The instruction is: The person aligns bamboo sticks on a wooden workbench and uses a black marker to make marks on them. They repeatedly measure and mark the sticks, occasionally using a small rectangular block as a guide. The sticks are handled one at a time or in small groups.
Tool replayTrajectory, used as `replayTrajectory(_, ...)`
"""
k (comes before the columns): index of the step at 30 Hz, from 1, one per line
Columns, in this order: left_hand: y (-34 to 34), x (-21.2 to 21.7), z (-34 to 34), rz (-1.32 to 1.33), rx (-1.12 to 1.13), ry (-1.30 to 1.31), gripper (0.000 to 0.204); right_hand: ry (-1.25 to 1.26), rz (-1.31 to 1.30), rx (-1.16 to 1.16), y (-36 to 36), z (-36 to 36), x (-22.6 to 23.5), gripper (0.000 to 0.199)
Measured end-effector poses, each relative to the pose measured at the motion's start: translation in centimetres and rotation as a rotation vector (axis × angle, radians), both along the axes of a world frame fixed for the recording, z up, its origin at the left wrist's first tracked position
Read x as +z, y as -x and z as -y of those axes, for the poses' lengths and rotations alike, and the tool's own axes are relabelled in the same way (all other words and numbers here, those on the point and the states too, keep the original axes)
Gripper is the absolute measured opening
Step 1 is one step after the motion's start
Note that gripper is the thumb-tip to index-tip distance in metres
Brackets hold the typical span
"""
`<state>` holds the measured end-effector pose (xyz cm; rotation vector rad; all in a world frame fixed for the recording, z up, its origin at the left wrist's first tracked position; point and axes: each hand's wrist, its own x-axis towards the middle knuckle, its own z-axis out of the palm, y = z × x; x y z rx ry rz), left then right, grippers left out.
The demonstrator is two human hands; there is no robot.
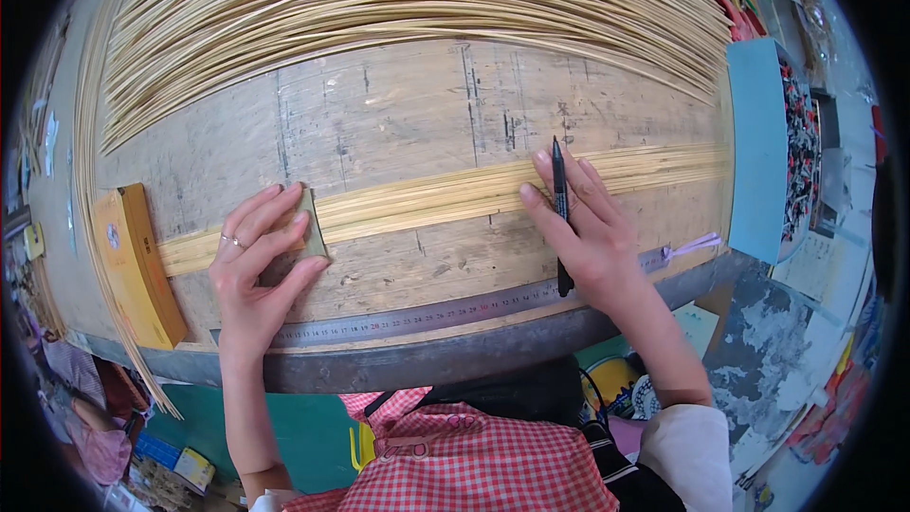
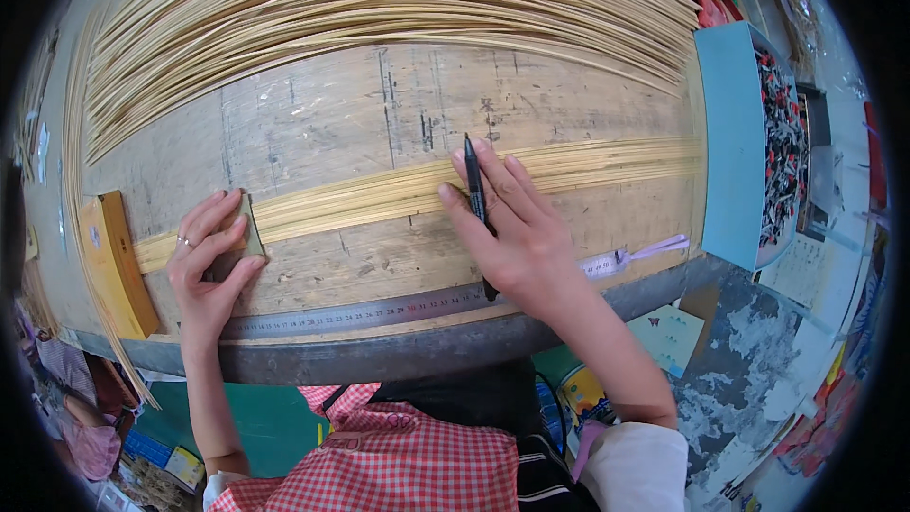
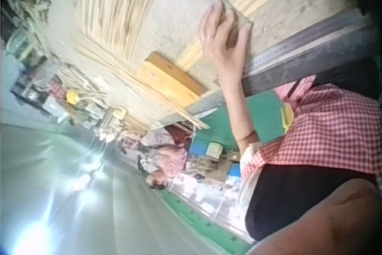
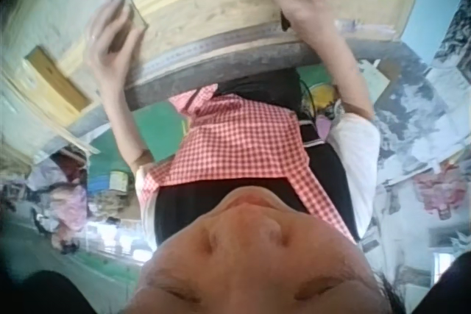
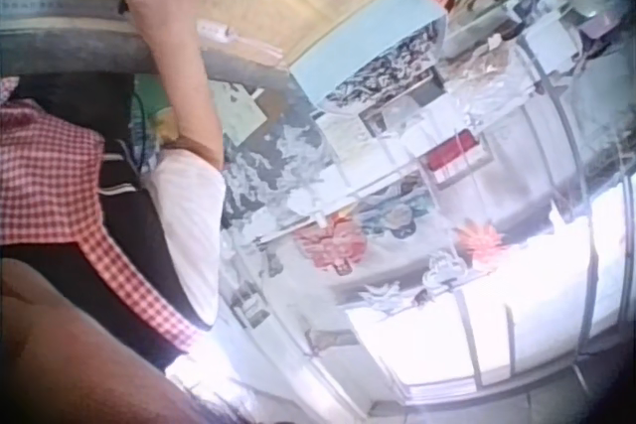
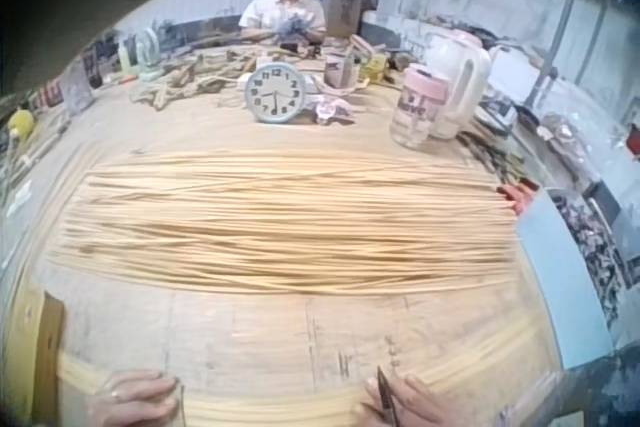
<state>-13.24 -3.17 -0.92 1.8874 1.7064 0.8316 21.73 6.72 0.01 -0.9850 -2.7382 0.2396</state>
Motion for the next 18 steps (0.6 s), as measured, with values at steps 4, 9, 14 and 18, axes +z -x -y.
replayTrajectory(4, 0.0, 0.0, 0.3, -0.014, 0.010, 0.002, 0.050, -0.025, 0.025, 0.063, -0.1, -0.5, 0.3, 0.035)
replayTrajectory(9, -0.1, 0.2, 0.3, -0.013, 0.027, 0.024, 0.049, -0.008, 0.009, 0.111, -0.4, -0.9, 0.2, 0.034)
replayTrajectory(14, -0.5, 0.7, 0.1, -0.047, 0.042, 0.041, 0.047, -0.072, 0.047, 0.177, -1.0, -0.9, 0.2, 0.038)
replayTrajectory(18, -1.6, 1.5, -0.2, -0.185, -0.002, 0.020, 0.044, -0.079, 0.050, 0.205, -1.1, -1.2, 0.1, 0.039)
